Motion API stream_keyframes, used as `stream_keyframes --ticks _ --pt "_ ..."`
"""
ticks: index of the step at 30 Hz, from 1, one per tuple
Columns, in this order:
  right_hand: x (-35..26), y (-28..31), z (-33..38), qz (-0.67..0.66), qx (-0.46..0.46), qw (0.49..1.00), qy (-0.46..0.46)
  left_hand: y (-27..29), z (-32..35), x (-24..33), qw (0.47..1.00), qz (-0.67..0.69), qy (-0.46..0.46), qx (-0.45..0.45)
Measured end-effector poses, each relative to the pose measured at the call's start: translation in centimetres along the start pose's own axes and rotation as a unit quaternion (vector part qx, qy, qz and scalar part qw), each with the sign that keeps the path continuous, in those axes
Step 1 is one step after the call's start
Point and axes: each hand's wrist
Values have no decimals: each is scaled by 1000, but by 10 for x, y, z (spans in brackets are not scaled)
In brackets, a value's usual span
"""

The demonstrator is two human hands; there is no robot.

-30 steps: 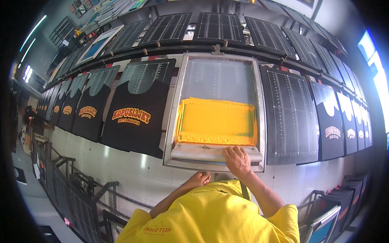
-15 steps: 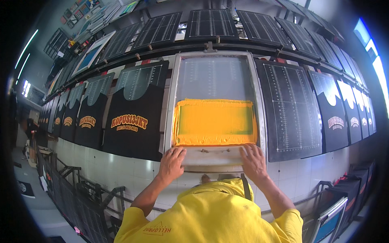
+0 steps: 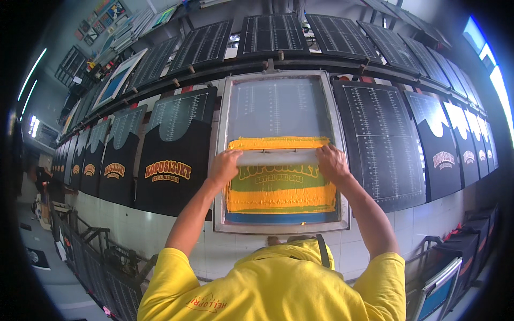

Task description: The person performs screen printing on a series of black t-shirts by using a squeegee to spread yellow ink across a mesh screen and then lifting the screen to reveal the design.

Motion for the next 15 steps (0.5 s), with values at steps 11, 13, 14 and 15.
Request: stream_keyframes --ticks 11,13,14,15 --pt "-21 25 94 -34 38 999 2 21 69 66 1000 -1 1 -4" --pt "-31 28 142 -34 -8 999 -13 18 114 101 999 -41 -17 -10" --pt "-28 25 157 -33 -15 999 -20 16 123 111 999 -36 -12 -16" --pt "-30 22 167 -25 -8 1000 -16 14 130 117 999 -34 -5 -23"
Point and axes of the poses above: each hand's wrist, its own z-axis away from the middle knuckle, its own y-axis out of the back of the hand, x = y × z, and after that the axes turned 15 degrees about -y, right-handed
